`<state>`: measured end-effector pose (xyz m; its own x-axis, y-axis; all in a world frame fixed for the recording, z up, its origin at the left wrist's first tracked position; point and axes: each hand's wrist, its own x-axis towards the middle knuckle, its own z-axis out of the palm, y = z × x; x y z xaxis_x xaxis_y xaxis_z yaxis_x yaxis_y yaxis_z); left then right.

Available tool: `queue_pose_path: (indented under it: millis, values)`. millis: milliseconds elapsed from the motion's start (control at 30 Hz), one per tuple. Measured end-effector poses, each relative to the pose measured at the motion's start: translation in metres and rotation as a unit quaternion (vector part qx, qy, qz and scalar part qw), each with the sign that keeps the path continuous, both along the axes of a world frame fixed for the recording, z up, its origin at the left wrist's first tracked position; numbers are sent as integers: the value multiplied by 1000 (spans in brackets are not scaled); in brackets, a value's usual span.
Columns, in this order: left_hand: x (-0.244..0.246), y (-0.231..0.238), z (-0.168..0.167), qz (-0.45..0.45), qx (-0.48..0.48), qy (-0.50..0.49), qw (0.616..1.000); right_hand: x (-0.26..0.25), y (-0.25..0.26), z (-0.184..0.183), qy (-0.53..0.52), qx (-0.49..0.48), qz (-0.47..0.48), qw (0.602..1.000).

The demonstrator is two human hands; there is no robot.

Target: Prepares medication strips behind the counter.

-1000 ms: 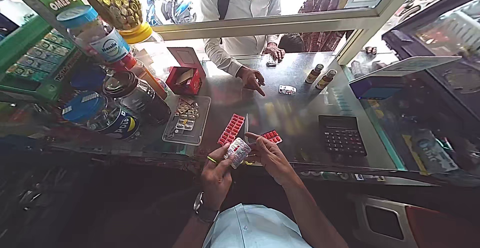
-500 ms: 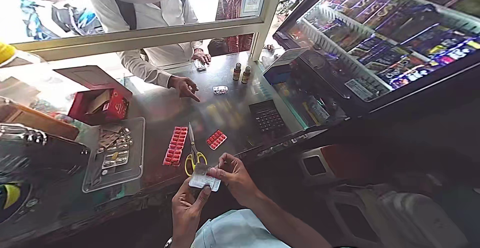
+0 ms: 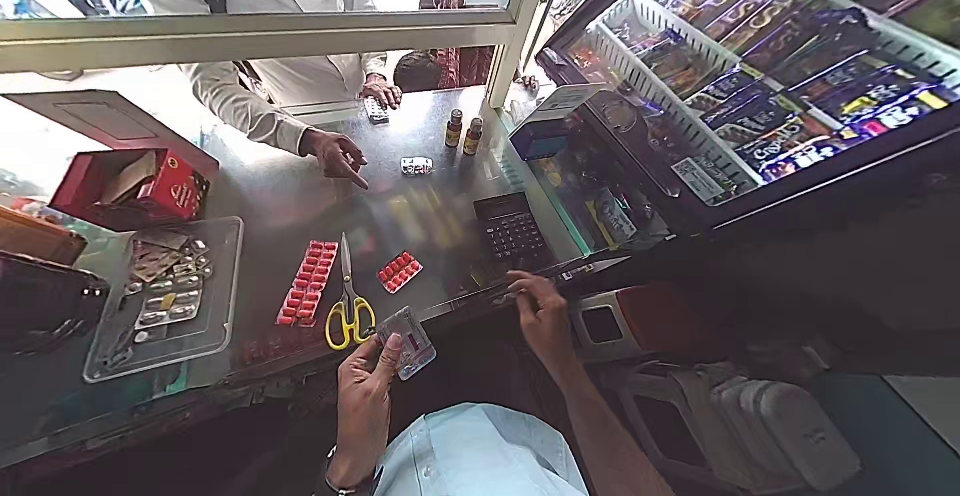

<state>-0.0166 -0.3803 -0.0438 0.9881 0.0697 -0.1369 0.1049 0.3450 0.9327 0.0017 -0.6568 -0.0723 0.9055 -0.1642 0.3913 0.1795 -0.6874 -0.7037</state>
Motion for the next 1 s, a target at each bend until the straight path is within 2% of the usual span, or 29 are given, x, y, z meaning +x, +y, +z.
queue_pose_path:
  millis: [100,200,533,1000]
  values:
    - [21,-31,5,-11,-5,5,1000,25,-54,-13,-3,-107,-26,994]
    - [41,-61,5,-23,18,3,1000,39,-74,-18,-7,-142,-4,990]
    - [76,-99,1,5,31,21,999,61,-88,-28,-12,-171,70,983]
    - [90,-105,3,32,75,13,997,72,-94,-31,-23,-145,77,986]
